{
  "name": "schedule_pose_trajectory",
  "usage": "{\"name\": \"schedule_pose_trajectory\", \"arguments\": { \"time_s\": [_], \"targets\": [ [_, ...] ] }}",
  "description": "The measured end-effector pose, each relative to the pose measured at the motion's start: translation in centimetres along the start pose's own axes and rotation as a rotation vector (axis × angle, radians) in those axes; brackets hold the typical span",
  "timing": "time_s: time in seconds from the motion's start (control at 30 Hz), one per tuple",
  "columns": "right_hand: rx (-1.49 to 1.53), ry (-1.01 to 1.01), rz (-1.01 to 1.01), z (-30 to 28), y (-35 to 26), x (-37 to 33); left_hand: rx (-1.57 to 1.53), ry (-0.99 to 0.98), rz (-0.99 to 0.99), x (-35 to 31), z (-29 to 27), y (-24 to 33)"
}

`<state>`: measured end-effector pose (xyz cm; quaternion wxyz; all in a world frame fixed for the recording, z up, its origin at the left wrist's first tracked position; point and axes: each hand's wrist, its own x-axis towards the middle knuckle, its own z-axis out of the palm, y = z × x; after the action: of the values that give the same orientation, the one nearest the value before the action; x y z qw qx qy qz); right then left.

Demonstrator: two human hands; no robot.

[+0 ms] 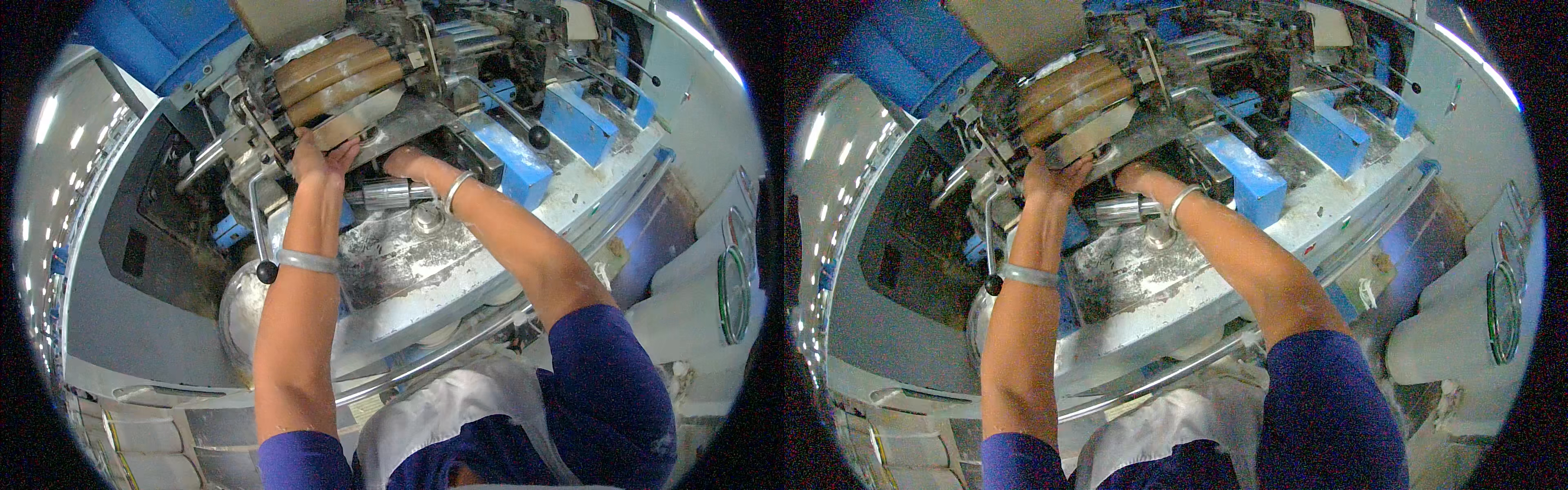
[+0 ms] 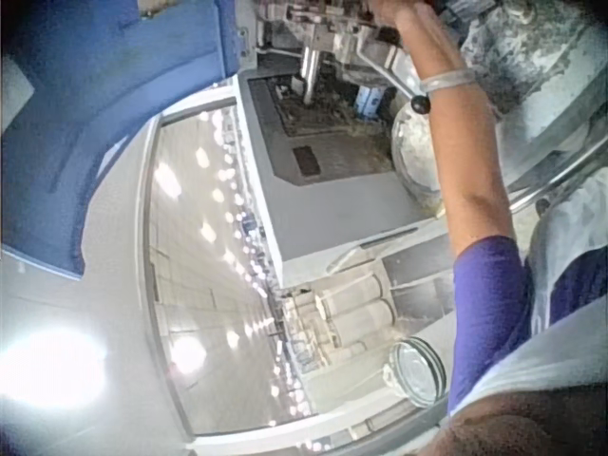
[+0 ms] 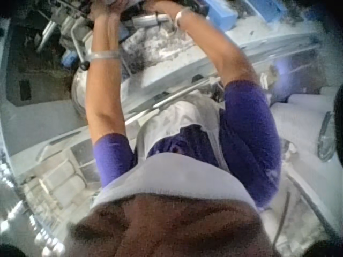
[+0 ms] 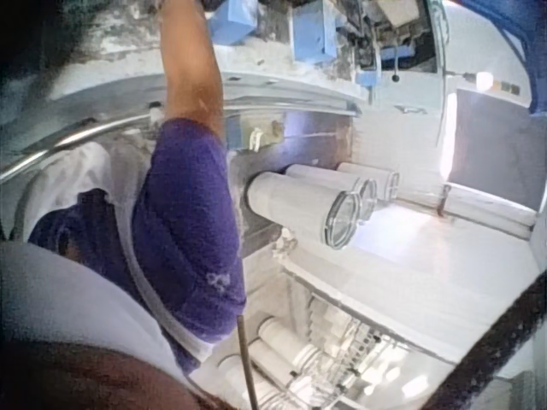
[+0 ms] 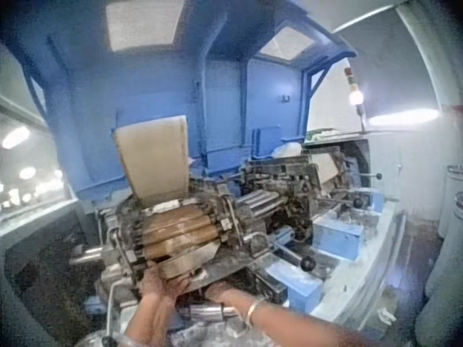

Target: The person threads white yarn through a textile machine, adjusts rollers and guides, and pulls the yarn from a large spool to feed it into the machine. The person then walks away from the machine while holding the yarn.

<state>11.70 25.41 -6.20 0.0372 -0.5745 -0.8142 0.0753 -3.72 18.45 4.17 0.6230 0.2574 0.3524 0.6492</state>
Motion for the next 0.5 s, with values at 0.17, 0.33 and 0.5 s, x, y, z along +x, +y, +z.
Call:
{"name": "schedule_pose_trajectory", "arguments": {
  "time_s": [0.17, 0.33, 0.5],
  "targets": [
    [0.881, 0.180, 0.021, -2.6, -1.3, -4.3, -0.009, -0.033, -0.004, -0.2, -0.1, 0.0],
    [0.127, 0.109, 0.084, -2.0, -0.8, -2.4, 0.023, -0.046, 0.037, -0.3, 0.0, 0.1],
    [-0.077, 0.043, 0.011, 1.8, 1.7, 2.1, 0.031, -0.062, 0.009, -0.4, 0.1, 0.2]
  ]
}}
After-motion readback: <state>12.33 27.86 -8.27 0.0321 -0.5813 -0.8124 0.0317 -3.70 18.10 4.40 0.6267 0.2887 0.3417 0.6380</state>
